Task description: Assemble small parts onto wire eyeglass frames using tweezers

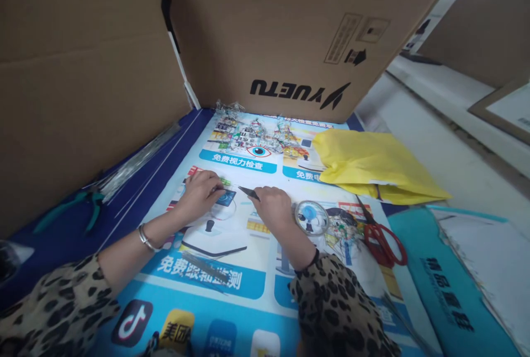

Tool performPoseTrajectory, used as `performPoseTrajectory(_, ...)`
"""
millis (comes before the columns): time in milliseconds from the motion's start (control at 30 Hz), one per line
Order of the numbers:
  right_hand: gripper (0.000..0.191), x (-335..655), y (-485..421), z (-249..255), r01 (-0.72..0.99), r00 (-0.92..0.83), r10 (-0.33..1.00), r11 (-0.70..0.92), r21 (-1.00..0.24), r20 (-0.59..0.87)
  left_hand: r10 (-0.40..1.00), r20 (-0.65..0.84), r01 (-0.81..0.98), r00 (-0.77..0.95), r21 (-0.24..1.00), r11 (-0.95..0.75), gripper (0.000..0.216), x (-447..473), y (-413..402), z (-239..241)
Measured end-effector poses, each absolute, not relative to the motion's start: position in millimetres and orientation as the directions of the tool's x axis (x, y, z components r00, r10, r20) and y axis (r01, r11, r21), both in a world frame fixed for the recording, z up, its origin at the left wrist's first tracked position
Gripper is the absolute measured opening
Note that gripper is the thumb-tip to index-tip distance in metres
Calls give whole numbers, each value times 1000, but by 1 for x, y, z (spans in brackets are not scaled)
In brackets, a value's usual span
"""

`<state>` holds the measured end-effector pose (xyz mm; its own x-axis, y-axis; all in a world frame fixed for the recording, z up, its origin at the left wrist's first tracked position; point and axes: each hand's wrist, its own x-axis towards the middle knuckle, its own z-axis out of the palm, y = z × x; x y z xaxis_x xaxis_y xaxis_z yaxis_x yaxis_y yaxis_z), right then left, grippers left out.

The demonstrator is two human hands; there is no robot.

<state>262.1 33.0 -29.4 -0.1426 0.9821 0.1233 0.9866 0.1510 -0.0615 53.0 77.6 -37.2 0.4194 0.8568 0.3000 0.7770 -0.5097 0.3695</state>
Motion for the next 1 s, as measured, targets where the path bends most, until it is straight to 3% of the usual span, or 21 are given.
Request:
performPoseTrajectory(400, 27, 259, 34, -31, 984, -173, 980, 176, -16, 102, 856, 304, 785, 419, 352, -510, 9, 64, 82, -40)
performPoseTrajectory(1000, 15, 259, 30, -31, 953, -302, 940, 290, 92, 160, 845, 352, 617, 402, 578, -534, 9, 59, 84, -41)
